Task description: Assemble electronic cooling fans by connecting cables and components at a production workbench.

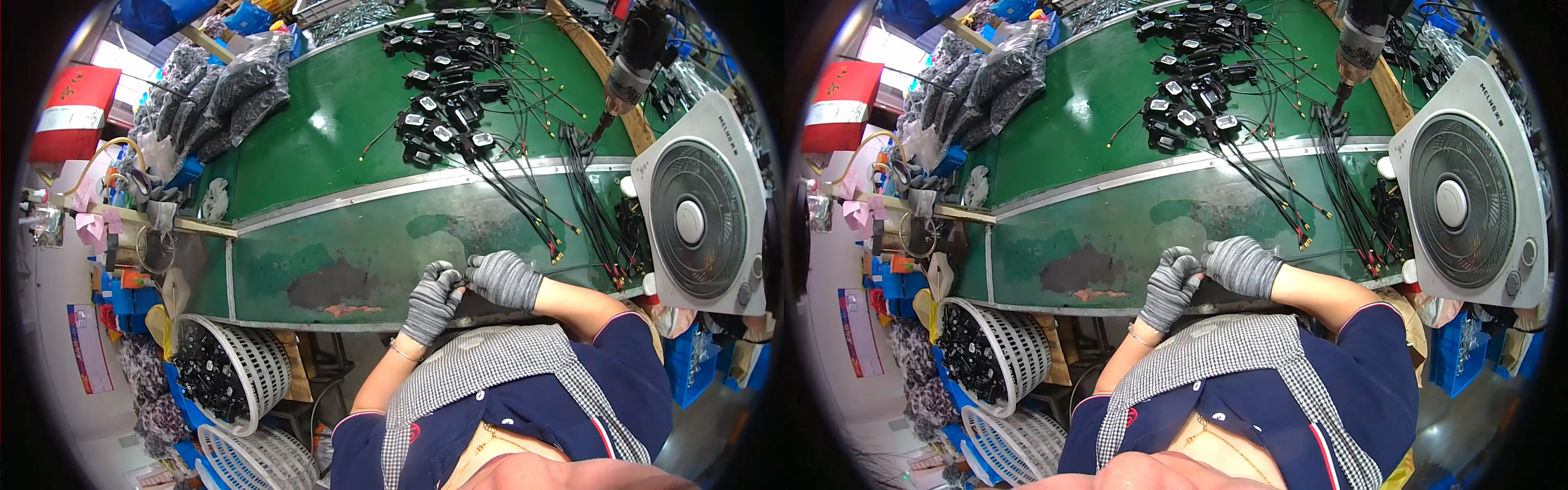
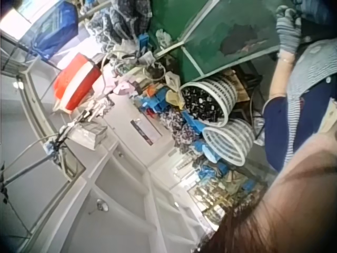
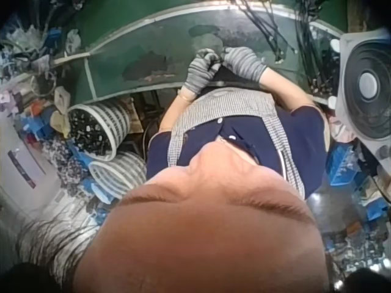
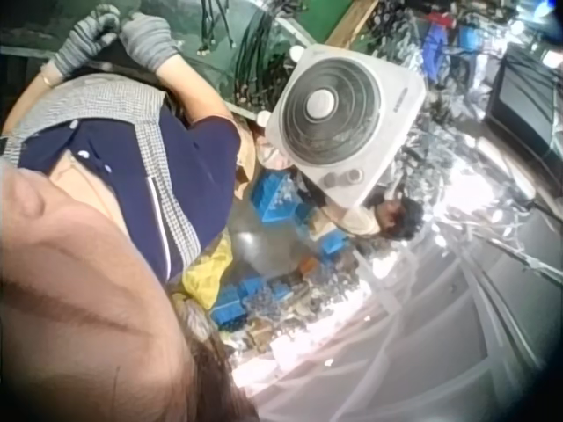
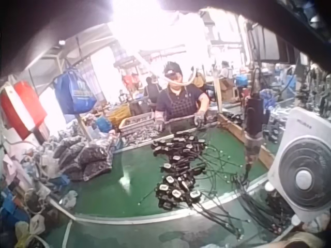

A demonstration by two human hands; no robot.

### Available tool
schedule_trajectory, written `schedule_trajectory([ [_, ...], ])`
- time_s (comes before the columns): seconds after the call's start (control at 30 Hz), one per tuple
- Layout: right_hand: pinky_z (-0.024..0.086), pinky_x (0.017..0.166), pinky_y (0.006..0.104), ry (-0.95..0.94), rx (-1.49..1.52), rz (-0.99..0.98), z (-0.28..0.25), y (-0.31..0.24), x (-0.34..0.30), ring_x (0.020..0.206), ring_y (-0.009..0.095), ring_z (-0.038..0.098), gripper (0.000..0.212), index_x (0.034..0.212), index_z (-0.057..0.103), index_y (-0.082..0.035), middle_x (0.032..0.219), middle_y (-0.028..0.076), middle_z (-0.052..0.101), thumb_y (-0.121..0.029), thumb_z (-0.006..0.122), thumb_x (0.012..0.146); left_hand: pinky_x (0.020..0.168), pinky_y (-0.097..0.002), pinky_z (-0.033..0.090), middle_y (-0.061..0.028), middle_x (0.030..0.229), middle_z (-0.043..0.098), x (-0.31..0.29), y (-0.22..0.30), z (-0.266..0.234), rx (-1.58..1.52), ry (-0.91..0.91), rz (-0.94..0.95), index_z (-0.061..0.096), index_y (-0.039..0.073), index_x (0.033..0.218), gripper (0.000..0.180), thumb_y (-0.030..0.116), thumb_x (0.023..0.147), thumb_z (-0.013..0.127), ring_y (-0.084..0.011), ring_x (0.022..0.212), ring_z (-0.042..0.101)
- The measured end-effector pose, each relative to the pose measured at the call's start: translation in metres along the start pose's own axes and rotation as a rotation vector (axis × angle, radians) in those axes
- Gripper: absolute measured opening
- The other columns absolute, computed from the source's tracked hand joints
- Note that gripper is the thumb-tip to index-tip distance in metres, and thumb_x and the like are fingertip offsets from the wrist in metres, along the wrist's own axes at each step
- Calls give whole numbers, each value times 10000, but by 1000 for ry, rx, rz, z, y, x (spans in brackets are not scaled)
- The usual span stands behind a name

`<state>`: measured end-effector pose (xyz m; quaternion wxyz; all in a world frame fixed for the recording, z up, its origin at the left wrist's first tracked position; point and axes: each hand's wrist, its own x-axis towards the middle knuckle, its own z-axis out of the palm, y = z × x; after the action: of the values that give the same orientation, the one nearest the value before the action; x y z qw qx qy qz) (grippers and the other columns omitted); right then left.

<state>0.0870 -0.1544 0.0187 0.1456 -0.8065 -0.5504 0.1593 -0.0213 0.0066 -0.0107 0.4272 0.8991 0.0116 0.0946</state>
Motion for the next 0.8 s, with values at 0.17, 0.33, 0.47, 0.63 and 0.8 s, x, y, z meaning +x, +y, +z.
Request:
schedule_trajectory([
  [0.17,530,620,409,60,-31,46,7,-3,2,758,307,658,168,884,627,-48,904,141,611,-184,563,810,748,-379,499,-161,942,577,-1,-3,4,66,11,-12,615,25,915,171,58,765,690,-336,850,596],
  [0.33,529,610,409,33,-29,-5,8,1,1,753,310,657,155,875,623,-51,894,141,607,-176,567,801,746,-384,495,-165,934,583,0,-1,4,30,26,37,617,24,923,164,61,776,681,-345,845,588],
  [0.47,529,613,411,0,-25,8,7,3,0,755,308,656,159,872,622,-53,894,142,606,-184,564,805,739,-387,492,-167,926,588,4,0,2,44,2,33,615,21,920,157,65,782,675,-348,840,586],
  [0.63,528,613,411,99,0,27,11,3,0,757,306,656,172,866,622,-56,886,138,603,-205,553,815,742,-387,492,-164,911,588,3,-6,5,117,-40,-23,615,20,921,155,62,784,675,-349,840,586],
  [0.8,529,619,414,37,-31,-8,9,7,0,758,311,654,176,857,617,-49,915,146,610,-206,550,815,731,-392,485,-172,911,572,4,0,4,57,8,24,617,19,913,129,82,806,652,-356,828,572],
])
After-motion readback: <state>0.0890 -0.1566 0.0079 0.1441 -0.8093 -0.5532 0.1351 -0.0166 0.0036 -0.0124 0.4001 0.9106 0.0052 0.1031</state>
